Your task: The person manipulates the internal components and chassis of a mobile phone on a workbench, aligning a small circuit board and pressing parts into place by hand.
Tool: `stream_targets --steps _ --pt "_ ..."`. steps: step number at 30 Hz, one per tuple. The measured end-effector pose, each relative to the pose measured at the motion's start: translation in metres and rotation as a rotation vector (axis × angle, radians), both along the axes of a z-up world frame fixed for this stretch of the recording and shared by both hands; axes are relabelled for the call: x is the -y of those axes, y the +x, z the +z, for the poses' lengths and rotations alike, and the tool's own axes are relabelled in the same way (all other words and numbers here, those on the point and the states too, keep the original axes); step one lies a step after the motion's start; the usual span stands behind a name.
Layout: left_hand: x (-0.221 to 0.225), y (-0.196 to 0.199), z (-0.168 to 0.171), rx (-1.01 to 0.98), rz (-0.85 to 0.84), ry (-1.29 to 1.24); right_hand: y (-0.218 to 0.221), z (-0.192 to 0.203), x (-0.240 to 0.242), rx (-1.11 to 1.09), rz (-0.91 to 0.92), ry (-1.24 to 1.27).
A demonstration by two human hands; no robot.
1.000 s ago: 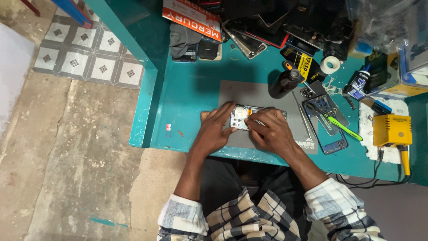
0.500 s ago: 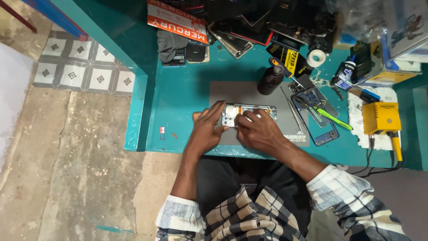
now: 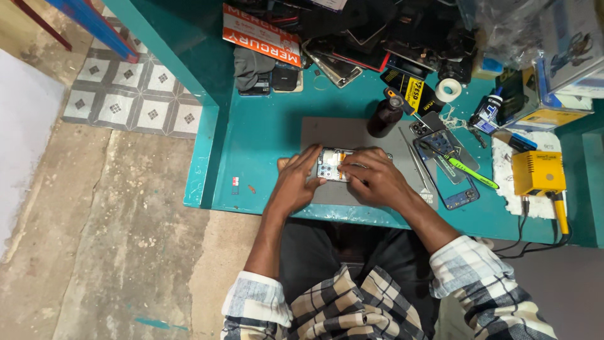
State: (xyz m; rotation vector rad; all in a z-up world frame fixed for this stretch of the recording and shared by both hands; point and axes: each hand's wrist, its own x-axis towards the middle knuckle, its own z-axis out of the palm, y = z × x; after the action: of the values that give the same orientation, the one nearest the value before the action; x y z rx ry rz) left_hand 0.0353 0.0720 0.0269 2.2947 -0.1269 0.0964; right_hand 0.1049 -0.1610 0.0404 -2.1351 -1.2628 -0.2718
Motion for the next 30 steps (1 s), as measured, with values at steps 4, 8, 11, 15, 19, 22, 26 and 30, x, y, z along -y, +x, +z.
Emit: stream_targets --steps 4,8,11,15,19,22,26,30 --pt "0.0001 -0.0002 0.0013 0.018 -0.005 0.021 -0.0015 0.002 -0.001 -0.015 -0.004 0.028" --pt "0.0003 -0.0001 0.0027 0.004 -0.005 0.018 -0.0048 0.0053 -0.0016 0.029 -0.004 0.03" --pt "0.0018 -0.0003 0.003 0.0 0.003 0.014 -0.0066 0.0058 -0.0013 0.045 -0.007 0.039" --pt "0.0015 -0.0004 0.0043 -0.009 0.008 0.001 -0.0065 0.0037 -0.0001 0.062 -0.002 0.058" --pt "0.0014 -0.0009 0.0068 -0.012 0.003 0.003 -0.0065 0.0032 -0.0021 0.116 -0.01 -0.016" --pt "0.0016 -0.0015 0.0081 -0.018 0.006 -0.006 -0.0082 0.0051 -0.0049 0.122 -0.034 -0.043" --pt "0.0014 -0.0019 0.0089 -0.018 0.005 -0.001 -0.0078 0.0074 -0.006 0.117 -0.041 -0.07" --pt "0.0016 -0.0015 0.0071 0.023 -0.001 -0.012 -0.0083 0.0056 -0.0062 0.13 -0.051 -0.09"
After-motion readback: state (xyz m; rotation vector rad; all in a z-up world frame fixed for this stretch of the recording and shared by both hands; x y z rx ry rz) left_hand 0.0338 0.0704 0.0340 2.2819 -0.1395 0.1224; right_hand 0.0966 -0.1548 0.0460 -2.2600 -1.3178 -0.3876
